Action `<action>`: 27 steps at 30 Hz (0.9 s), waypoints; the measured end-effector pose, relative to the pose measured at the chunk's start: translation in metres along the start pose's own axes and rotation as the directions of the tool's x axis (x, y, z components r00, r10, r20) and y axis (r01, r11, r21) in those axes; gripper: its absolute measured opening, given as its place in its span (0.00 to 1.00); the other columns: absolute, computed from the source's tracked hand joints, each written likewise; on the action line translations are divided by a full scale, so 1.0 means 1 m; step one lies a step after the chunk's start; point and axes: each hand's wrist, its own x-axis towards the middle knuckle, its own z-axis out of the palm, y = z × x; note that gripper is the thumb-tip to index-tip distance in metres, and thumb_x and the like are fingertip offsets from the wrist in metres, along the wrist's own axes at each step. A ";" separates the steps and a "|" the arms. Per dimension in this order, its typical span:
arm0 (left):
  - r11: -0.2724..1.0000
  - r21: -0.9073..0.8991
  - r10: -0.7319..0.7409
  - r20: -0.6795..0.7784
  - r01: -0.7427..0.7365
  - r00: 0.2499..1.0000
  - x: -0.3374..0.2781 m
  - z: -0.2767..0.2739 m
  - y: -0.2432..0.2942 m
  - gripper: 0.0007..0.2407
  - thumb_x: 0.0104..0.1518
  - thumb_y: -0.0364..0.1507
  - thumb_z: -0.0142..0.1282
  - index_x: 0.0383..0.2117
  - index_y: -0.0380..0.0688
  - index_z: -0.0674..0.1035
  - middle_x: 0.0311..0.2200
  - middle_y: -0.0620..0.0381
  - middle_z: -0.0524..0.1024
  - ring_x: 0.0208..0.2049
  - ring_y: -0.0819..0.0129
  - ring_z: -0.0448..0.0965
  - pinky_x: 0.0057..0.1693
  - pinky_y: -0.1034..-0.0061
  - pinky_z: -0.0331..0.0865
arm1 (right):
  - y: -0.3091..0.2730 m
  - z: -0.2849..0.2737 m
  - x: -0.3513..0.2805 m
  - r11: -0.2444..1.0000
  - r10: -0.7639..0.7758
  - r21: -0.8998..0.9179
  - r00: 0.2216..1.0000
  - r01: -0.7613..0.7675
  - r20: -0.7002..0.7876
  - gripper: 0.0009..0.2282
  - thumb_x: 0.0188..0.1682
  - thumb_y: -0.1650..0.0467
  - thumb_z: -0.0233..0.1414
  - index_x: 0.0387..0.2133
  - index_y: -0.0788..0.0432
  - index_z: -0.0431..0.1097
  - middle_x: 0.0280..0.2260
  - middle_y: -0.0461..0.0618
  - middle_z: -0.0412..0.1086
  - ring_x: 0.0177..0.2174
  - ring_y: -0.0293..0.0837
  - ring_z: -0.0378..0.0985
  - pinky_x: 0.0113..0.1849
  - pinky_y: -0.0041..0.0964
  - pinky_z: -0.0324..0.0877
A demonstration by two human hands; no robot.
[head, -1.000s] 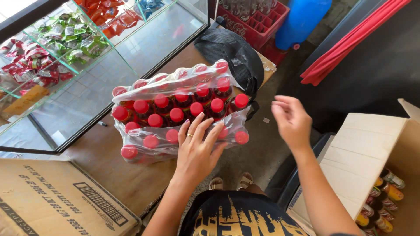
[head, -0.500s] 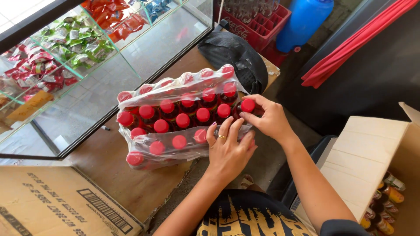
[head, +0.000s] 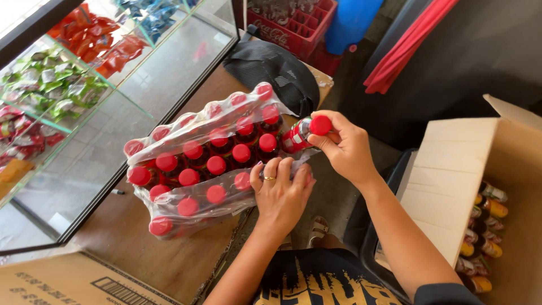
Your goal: Stocking and organizing bottled drinks in a grocery store aisle or shelf area.
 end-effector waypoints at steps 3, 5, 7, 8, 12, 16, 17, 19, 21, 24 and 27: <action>1.000 -0.004 0.027 -0.001 -0.027 1.000 0.001 -0.001 -0.002 0.13 0.51 0.36 0.68 0.41 0.53 0.81 0.46 0.57 0.73 0.54 0.59 0.69 0.62 0.53 0.54 | -0.007 -0.014 -0.012 0.995 -0.012 0.101 0.997 0.019 -0.077 0.15 0.51 0.75 0.61 0.51 0.65 0.70 0.47 0.48 0.74 0.44 0.35 0.75 0.47 0.31 0.75; 1.000 -0.023 0.012 -0.013 -0.013 1.000 0.001 -0.001 -0.002 0.13 0.50 0.36 0.68 0.40 0.54 0.81 0.46 0.58 0.73 0.54 0.59 0.69 0.62 0.53 0.54 | -0.008 -0.026 -0.022 0.945 -0.004 0.324 0.995 0.035 -0.097 0.16 0.53 0.74 0.60 0.53 0.64 0.68 0.49 0.48 0.72 0.49 0.37 0.75 0.52 0.33 0.73; 0.999 -0.018 0.028 -0.014 -0.028 1.000 0.000 0.000 -0.003 0.13 0.50 0.37 0.69 0.40 0.54 0.81 0.45 0.58 0.73 0.53 0.59 0.70 0.62 0.53 0.54 | -0.015 -0.035 -0.038 0.928 0.029 0.370 0.987 0.033 -0.160 0.15 0.53 0.74 0.60 0.53 0.64 0.68 0.50 0.49 0.72 0.49 0.37 0.75 0.54 0.34 0.72; 0.999 -0.007 0.033 -0.022 -0.033 0.999 0.000 0.002 -0.003 0.13 0.50 0.37 0.69 0.40 0.53 0.81 0.45 0.58 0.74 0.53 0.59 0.70 0.61 0.53 0.54 | -0.018 -0.041 -0.046 0.908 0.056 0.416 0.976 0.037 -0.208 0.15 0.54 0.74 0.59 0.52 0.65 0.68 0.50 0.49 0.72 0.50 0.37 0.74 0.55 0.34 0.70; 0.997 -0.035 0.066 0.009 -0.066 0.998 0.001 -0.002 -0.005 0.11 0.52 0.37 0.69 0.38 0.54 0.81 0.45 0.59 0.74 0.54 0.59 0.70 0.62 0.54 0.54 | 0.005 -0.070 -0.086 0.837 0.150 0.545 0.935 0.053 -0.322 0.14 0.53 0.72 0.60 0.51 0.63 0.69 0.49 0.50 0.74 0.48 0.39 0.76 0.52 0.35 0.71; 0.998 0.032 0.060 0.059 -0.062 0.996 0.002 -0.005 -0.006 0.14 0.49 0.41 0.71 0.38 0.55 0.83 0.44 0.58 0.74 0.53 0.55 0.70 0.61 0.53 0.53 | 0.040 -0.105 -0.137 0.667 0.378 0.740 0.813 0.092 -0.442 0.13 0.56 0.68 0.58 0.50 0.61 0.72 0.44 0.50 0.75 0.43 0.43 0.77 0.46 0.38 0.72; 0.996 0.069 0.045 0.075 -0.051 0.996 0.003 -0.005 -0.007 0.14 0.49 0.42 0.71 0.39 0.56 0.84 0.45 0.58 0.74 0.53 0.55 0.70 0.61 0.53 0.53 | 0.050 -0.115 -0.152 0.616 0.434 0.781 0.781 0.106 -0.449 0.13 0.57 0.66 0.57 0.51 0.61 0.72 0.44 0.49 0.75 0.43 0.43 0.77 0.43 0.37 0.71; 0.990 0.129 0.052 0.096 -0.064 0.994 -0.003 0.006 -0.020 0.14 0.53 0.45 0.70 0.41 0.57 0.83 0.46 0.59 0.74 0.55 0.53 0.69 0.61 0.50 0.52 | 0.058 -0.134 -0.179 0.588 0.523 0.801 0.701 0.115 -0.485 0.14 0.55 0.63 0.56 0.48 0.59 0.72 0.44 0.48 0.76 0.42 0.43 0.78 0.42 0.39 0.72; 0.977 0.202 0.044 0.117 -0.067 0.992 -0.011 0.014 -0.029 0.15 0.57 0.47 0.69 0.43 0.58 0.83 0.47 0.59 0.74 0.57 0.51 0.67 0.62 0.48 0.51 | 0.072 -0.153 -0.212 0.549 0.609 0.827 0.620 0.121 -0.495 0.14 0.52 0.60 0.55 0.45 0.57 0.72 0.43 0.47 0.77 0.42 0.44 0.79 0.41 0.41 0.73; 0.976 0.204 0.066 0.067 -0.078 0.996 -0.017 0.024 -0.034 0.12 0.68 0.46 0.60 0.44 0.56 0.80 0.47 0.60 0.71 0.60 0.53 0.65 0.65 0.49 0.50 | 0.097 -0.183 -0.259 0.555 0.692 0.816 0.455 0.161 -0.561 0.15 0.53 0.60 0.56 0.47 0.55 0.72 0.43 0.45 0.76 0.43 0.43 0.77 0.45 0.42 0.71; 0.942 0.313 0.137 -0.023 -0.123 0.990 -0.018 0.036 -0.028 0.12 0.72 0.41 0.49 0.44 0.50 0.79 0.45 0.56 0.70 0.58 0.52 0.65 0.64 0.51 0.51 | 0.118 -0.210 -0.303 0.565 0.736 0.811 0.352 0.149 -0.578 0.15 0.51 0.59 0.57 0.47 0.53 0.71 0.43 0.44 0.75 0.44 0.44 0.76 0.45 0.46 0.72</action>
